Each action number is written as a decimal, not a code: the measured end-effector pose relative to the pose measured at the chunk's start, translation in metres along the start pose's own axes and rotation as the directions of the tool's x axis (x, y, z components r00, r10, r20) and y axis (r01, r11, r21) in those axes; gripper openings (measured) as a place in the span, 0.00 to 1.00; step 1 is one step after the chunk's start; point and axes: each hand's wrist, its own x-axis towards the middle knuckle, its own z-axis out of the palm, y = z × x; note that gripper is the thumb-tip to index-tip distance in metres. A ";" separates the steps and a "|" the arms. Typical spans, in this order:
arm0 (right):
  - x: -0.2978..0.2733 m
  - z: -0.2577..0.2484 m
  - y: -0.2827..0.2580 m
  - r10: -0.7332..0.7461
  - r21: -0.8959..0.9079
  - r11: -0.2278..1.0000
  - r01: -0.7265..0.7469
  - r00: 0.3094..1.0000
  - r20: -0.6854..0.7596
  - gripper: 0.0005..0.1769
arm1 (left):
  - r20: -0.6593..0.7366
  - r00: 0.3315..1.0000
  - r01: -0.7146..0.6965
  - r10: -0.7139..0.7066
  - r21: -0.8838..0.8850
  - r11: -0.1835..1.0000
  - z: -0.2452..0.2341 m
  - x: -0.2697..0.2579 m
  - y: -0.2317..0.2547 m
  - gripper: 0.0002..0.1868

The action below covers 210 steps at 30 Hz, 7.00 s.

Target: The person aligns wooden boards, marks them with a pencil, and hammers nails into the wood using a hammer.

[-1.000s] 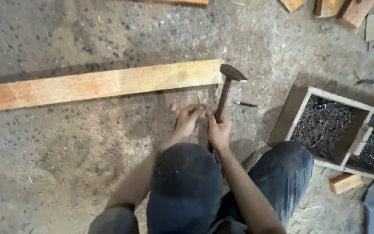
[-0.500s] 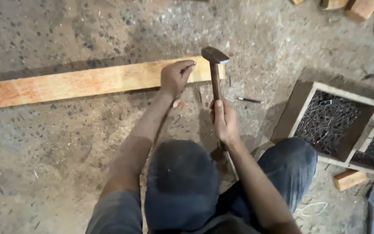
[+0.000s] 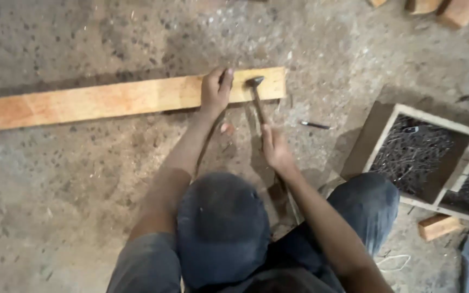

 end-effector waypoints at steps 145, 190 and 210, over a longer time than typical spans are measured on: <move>-0.001 0.013 -0.030 0.379 0.130 0.921 -0.366 0.921 -0.088 0.10 | 0.458 0.645 0.555 -0.612 -0.831 -0.036 0.073 -0.087 0.030 0.17; 0.012 -0.054 -0.008 -0.008 -0.199 0.980 -0.008 0.997 -0.079 0.27 | 0.102 0.920 -0.374 0.377 0.513 0.773 0.025 0.017 -0.003 0.12; -0.007 -0.019 0.113 -0.123 -0.150 0.983 0.109 0.988 -0.092 0.26 | 0.104 0.921 -0.367 0.376 0.562 0.742 0.029 0.019 -0.006 0.14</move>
